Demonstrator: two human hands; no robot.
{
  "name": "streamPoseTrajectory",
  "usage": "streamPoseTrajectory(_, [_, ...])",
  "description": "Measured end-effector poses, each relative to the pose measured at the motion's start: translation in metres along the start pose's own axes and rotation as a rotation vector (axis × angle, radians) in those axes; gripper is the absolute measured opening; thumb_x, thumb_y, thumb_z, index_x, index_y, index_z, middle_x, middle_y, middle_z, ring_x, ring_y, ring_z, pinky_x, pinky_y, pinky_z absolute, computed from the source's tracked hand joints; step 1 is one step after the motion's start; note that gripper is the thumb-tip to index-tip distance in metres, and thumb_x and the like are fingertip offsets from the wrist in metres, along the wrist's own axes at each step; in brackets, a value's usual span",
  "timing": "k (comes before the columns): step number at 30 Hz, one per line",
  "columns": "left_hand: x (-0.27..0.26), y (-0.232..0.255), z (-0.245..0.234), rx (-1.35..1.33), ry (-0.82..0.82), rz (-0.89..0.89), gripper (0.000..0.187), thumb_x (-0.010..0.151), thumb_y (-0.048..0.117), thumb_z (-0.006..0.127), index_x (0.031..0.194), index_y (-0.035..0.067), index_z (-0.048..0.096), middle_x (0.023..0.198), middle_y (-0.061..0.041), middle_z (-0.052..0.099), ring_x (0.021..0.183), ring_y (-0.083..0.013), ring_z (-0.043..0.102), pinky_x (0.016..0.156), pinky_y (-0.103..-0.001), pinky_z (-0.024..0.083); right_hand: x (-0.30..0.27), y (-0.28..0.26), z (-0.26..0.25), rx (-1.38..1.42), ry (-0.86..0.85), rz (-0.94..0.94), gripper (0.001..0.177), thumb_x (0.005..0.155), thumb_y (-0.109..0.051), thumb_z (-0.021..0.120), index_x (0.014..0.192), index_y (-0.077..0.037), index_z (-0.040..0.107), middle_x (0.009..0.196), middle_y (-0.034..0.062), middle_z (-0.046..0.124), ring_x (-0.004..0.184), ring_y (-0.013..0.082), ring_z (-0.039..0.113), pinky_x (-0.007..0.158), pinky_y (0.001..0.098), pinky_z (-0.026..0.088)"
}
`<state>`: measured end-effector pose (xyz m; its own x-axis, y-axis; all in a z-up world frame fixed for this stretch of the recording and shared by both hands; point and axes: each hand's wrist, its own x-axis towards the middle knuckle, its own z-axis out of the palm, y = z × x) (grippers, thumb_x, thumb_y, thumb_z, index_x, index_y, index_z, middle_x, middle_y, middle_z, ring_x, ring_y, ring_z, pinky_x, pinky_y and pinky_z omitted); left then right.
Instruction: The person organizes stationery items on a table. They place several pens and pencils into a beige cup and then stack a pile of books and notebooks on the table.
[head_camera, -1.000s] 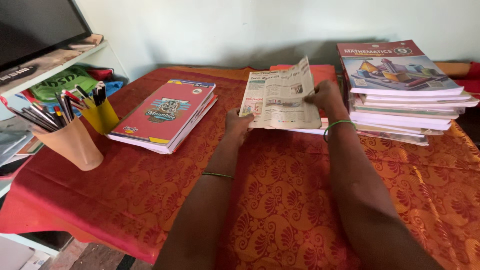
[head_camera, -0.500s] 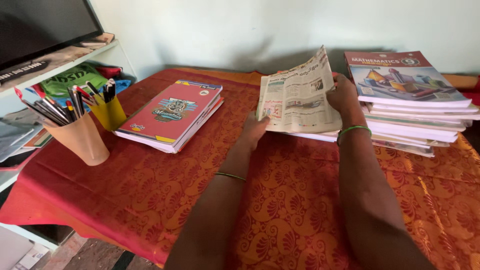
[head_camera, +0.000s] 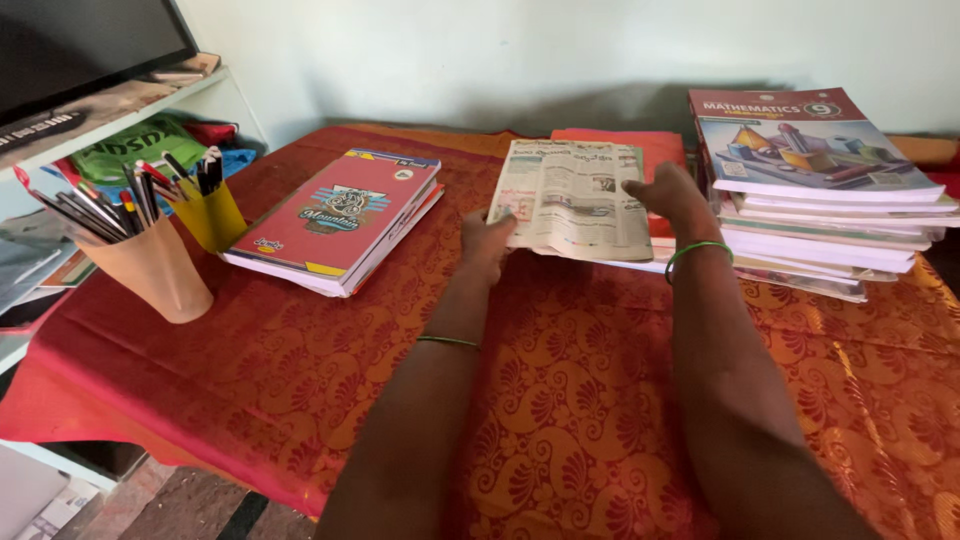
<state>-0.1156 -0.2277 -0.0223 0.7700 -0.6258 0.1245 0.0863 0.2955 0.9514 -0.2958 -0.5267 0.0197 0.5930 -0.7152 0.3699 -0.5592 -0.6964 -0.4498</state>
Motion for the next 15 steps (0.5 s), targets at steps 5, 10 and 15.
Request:
streamPoseTrajectory(5, [0.006,0.029,0.006,-0.341,0.018,-0.129,0.021,0.094,0.007,0.067,0.111,-0.004,0.067,0.106,-0.015,0.072,0.090,-0.0222,0.073,0.072,-0.030,0.064,0.003,-0.006,0.004,0.225,-0.063,0.023,0.082,0.086,-0.045,0.081,0.135,0.016,0.056,0.122,0.0338,0.067,0.111,0.0382,0.069,0.091,0.0452,0.055])
streamPoseTrajectory(10, [0.017,0.048,0.030,-0.814,0.025,-0.071,0.016,0.096,0.002,0.068,0.107,-0.009,0.065,0.107,-0.018,0.070,0.091,-0.0263,0.071,0.073,-0.033,0.062,-0.008,-0.027,-0.008,0.342,-0.177,0.028,0.080,0.087,-0.044,0.081,0.136,0.014,0.056,0.121,0.0293,0.070,0.109,0.0316,0.069,0.091,0.0409,0.054])
streamPoseTrajectory(15, [0.014,0.054,0.031,-0.920,0.091,-0.093,0.016,0.093,0.001,0.066,0.106,-0.007,0.063,0.106,-0.017,0.070,0.091,-0.0265,0.072,0.074,-0.034,0.064,-0.034,-0.051,-0.012,0.576,-0.191,0.080,0.076,0.091,-0.040,0.081,0.135,0.013,0.048,0.116,0.0264,0.064,0.104,0.0292,0.067,0.084,0.0398,0.055])
